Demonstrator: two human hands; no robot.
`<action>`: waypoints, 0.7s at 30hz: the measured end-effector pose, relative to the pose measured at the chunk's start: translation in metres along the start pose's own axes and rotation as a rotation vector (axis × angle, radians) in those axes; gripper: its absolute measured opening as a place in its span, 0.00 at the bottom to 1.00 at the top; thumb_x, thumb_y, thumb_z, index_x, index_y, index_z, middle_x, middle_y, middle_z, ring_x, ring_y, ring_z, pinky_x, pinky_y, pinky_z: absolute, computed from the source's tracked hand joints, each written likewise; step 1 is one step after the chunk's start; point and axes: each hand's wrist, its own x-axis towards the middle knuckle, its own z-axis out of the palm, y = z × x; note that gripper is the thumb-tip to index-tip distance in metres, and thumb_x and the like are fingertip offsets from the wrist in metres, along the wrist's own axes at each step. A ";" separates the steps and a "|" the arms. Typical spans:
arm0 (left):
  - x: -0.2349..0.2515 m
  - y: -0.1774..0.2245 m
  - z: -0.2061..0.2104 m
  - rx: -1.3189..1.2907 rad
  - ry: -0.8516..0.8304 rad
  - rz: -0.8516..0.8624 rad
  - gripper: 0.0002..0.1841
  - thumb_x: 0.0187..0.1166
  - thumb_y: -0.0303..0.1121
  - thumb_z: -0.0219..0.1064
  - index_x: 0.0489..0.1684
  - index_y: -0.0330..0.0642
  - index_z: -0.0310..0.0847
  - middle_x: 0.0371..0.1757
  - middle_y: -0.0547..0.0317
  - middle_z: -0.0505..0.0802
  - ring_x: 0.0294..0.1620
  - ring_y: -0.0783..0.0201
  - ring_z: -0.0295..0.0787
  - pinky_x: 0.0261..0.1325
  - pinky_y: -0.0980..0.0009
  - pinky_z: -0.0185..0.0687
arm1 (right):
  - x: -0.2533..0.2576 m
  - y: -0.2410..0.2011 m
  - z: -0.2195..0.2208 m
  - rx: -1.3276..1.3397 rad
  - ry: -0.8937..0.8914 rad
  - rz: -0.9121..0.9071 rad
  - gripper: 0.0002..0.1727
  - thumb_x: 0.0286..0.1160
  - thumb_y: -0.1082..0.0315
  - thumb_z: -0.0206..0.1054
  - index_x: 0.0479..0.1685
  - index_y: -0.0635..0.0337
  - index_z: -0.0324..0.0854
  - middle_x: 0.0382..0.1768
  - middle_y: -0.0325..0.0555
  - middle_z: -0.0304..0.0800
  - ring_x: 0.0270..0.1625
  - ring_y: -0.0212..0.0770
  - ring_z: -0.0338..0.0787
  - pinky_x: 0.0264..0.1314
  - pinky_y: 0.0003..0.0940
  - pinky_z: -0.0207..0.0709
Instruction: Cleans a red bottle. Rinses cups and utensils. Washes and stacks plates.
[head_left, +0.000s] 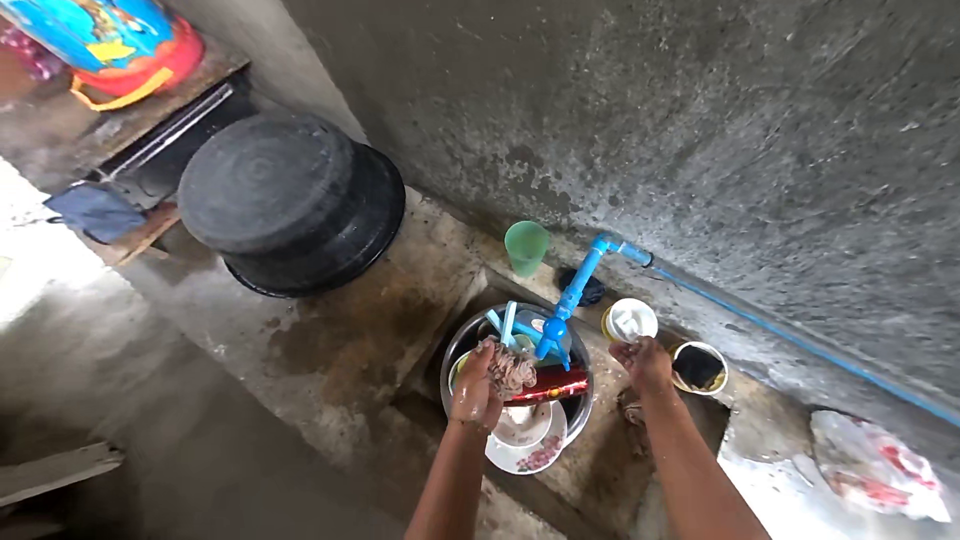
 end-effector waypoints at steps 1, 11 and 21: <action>-0.001 0.002 -0.003 -0.002 0.004 0.008 0.17 0.94 0.39 0.48 0.66 0.36 0.72 0.43 0.49 0.90 0.41 0.58 0.91 0.45 0.59 0.90 | 0.001 0.000 -0.001 -0.017 0.002 -0.003 0.18 0.96 0.65 0.41 0.64 0.72 0.65 0.37 0.57 0.83 0.30 0.45 0.92 0.35 0.38 0.90; -0.014 0.018 -0.022 -0.054 0.009 0.084 0.12 0.94 0.33 0.47 0.61 0.38 0.71 0.40 0.52 0.90 0.38 0.61 0.91 0.42 0.64 0.91 | -0.052 0.008 -0.004 -0.095 -0.213 -0.082 0.16 0.93 0.70 0.47 0.63 0.76 0.70 0.42 0.57 0.89 0.39 0.45 0.95 0.45 0.39 0.93; -0.025 0.031 -0.025 -0.007 0.084 0.092 0.14 0.92 0.31 0.50 0.69 0.37 0.67 0.45 0.49 0.90 0.41 0.59 0.92 0.44 0.61 0.91 | -0.085 0.066 0.044 -0.271 -0.516 0.019 0.27 0.78 0.80 0.64 0.76 0.67 0.61 0.49 0.63 0.86 0.39 0.49 0.93 0.41 0.43 0.91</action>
